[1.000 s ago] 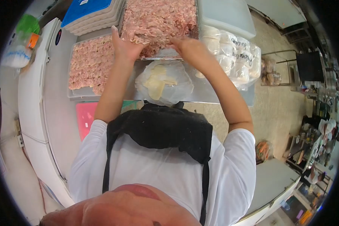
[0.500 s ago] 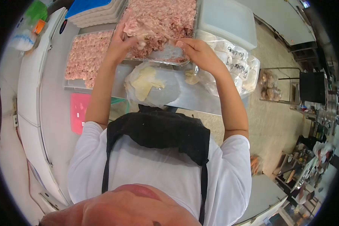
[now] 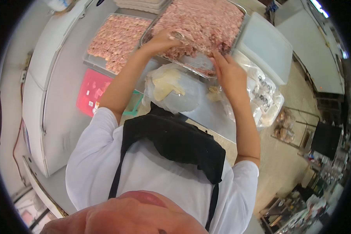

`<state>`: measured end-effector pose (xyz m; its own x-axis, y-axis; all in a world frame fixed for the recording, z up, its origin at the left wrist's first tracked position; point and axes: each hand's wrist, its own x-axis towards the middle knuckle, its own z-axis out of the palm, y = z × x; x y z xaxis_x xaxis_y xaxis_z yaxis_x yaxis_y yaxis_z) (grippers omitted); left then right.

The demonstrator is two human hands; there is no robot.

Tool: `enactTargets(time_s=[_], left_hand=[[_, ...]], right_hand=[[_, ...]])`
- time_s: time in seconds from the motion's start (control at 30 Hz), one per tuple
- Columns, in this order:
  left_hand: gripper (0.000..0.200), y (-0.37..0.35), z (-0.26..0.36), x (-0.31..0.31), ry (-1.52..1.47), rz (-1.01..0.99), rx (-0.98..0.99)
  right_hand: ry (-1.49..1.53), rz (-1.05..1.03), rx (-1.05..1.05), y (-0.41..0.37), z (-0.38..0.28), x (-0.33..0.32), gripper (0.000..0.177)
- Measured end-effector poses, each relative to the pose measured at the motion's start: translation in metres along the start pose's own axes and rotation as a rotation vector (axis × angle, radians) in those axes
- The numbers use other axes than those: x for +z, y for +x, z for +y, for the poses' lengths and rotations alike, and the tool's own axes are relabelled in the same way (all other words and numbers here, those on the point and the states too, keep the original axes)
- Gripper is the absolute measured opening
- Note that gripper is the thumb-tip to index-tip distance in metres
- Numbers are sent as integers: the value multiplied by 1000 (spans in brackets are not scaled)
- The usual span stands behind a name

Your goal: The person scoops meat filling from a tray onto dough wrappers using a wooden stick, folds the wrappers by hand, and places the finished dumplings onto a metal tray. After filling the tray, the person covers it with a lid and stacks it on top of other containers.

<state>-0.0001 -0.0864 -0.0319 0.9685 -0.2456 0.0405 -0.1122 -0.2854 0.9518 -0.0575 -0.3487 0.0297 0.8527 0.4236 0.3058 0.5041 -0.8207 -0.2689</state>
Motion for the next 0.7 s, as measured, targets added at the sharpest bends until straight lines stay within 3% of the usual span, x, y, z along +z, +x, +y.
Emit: enactTargets(time_s=[0.1, 0.2, 0.23, 0.27, 0.33, 0.4, 0.5, 0.6, 0.7], left_hand=[[52, 9, -7, 4, 163, 42, 6], [52, -13, 58, -3, 335, -126, -148], [54, -13, 53, -6, 274, -145, -201], [56, -12, 46, -6, 203, -176, -254], [58, -10, 44, -5, 226, -99, -73], [60, -15, 45, -7, 391, 135, 371], [58, -8, 40, -9, 372, -18, 397], [56, -16, 64, -1, 359, -161, 130], [56, -5, 40, 3, 236, -197, 112]], right_hand=[[55, 27, -33, -4, 26, 57, 22], [-108, -99, 32, -1, 65, 58, 22], [-137, -214, 95, 1, 57, 38, 25], [-36, -190, 124, -2, 58, 27, 27], [144, -116, 194, -8, 67, 3, 30], [462, -152, 301, -12, 62, -16, 35], [675, -274, 277, -16, 41, -33, 36], [697, -383, 220, -15, 24, 2, 36], [508, -267, 78, -4, 40, 15, 31]])
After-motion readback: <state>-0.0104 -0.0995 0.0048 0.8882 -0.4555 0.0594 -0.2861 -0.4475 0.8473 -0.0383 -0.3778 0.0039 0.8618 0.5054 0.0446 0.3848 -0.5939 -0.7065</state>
